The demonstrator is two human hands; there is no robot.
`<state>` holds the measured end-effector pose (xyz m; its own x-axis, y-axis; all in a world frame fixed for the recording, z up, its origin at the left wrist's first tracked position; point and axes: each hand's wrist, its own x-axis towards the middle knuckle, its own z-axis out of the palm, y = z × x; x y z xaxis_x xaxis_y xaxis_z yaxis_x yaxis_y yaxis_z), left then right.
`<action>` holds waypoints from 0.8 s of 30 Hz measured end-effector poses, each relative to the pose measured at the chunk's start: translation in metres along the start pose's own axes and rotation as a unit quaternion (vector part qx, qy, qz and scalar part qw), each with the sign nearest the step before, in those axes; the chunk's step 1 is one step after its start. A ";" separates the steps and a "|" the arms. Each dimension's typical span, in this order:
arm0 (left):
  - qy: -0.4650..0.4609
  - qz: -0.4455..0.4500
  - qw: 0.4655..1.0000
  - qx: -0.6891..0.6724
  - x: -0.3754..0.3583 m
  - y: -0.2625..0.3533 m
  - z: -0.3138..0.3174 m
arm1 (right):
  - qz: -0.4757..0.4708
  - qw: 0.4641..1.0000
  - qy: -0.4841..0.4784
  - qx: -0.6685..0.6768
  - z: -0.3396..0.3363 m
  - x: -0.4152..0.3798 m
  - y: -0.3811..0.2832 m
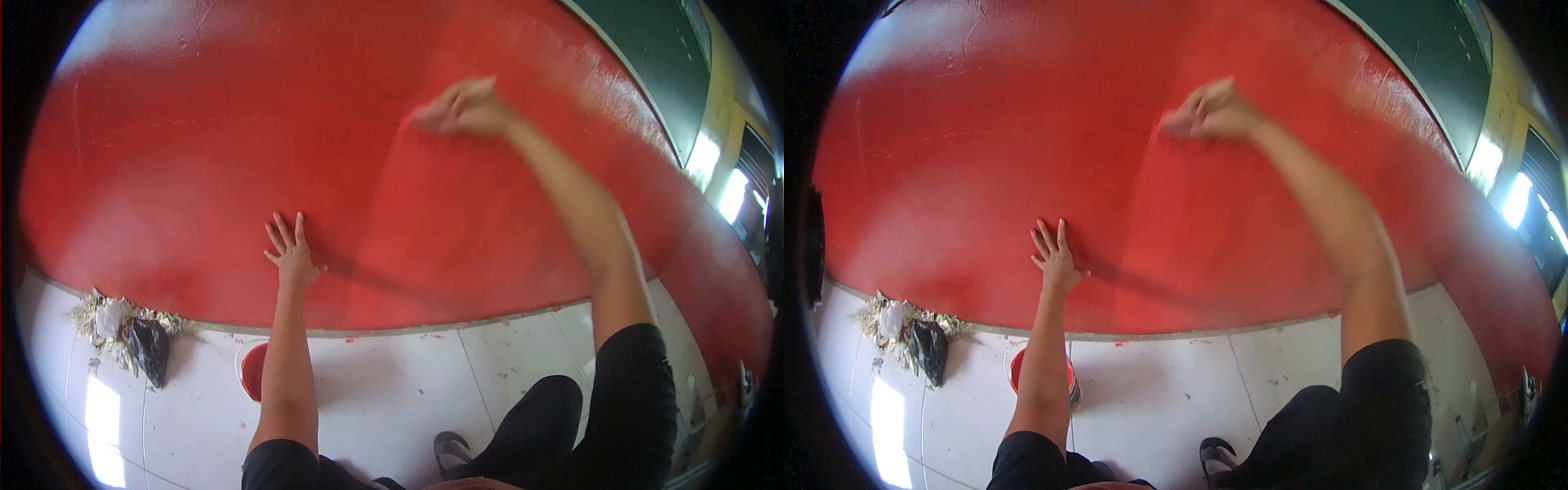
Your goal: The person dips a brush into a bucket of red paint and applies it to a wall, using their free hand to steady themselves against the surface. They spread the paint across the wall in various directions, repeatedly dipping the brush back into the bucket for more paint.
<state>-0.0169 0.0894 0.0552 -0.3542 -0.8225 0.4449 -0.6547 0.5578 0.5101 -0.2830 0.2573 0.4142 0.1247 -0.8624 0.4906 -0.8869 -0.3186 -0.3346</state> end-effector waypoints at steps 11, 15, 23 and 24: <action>0.083 0.023 0.996 -0.029 -0.006 -0.002 0.002 | -0.201 0.811 0.358 -0.418 -0.026 0.040 -0.023; 0.182 0.020 0.977 -0.108 0.002 0.000 -0.005 | -0.173 0.768 0.205 -0.581 0.153 -0.050 0.048; -0.022 -0.032 0.992 -0.118 0.012 -0.010 -0.030 | -0.047 0.910 -0.222 -0.347 0.383 -0.186 0.065; -0.023 -0.040 0.992 -0.118 0.016 -0.015 -0.029 | 0.024 0.911 -0.280 -0.302 0.364 -0.171 0.053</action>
<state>0.0066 0.0713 0.0754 -0.3419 -0.8659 0.3650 -0.5090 0.4972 0.7027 -0.1894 0.2445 0.0194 0.1360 -0.9890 -0.0576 -0.9594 -0.1460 0.2414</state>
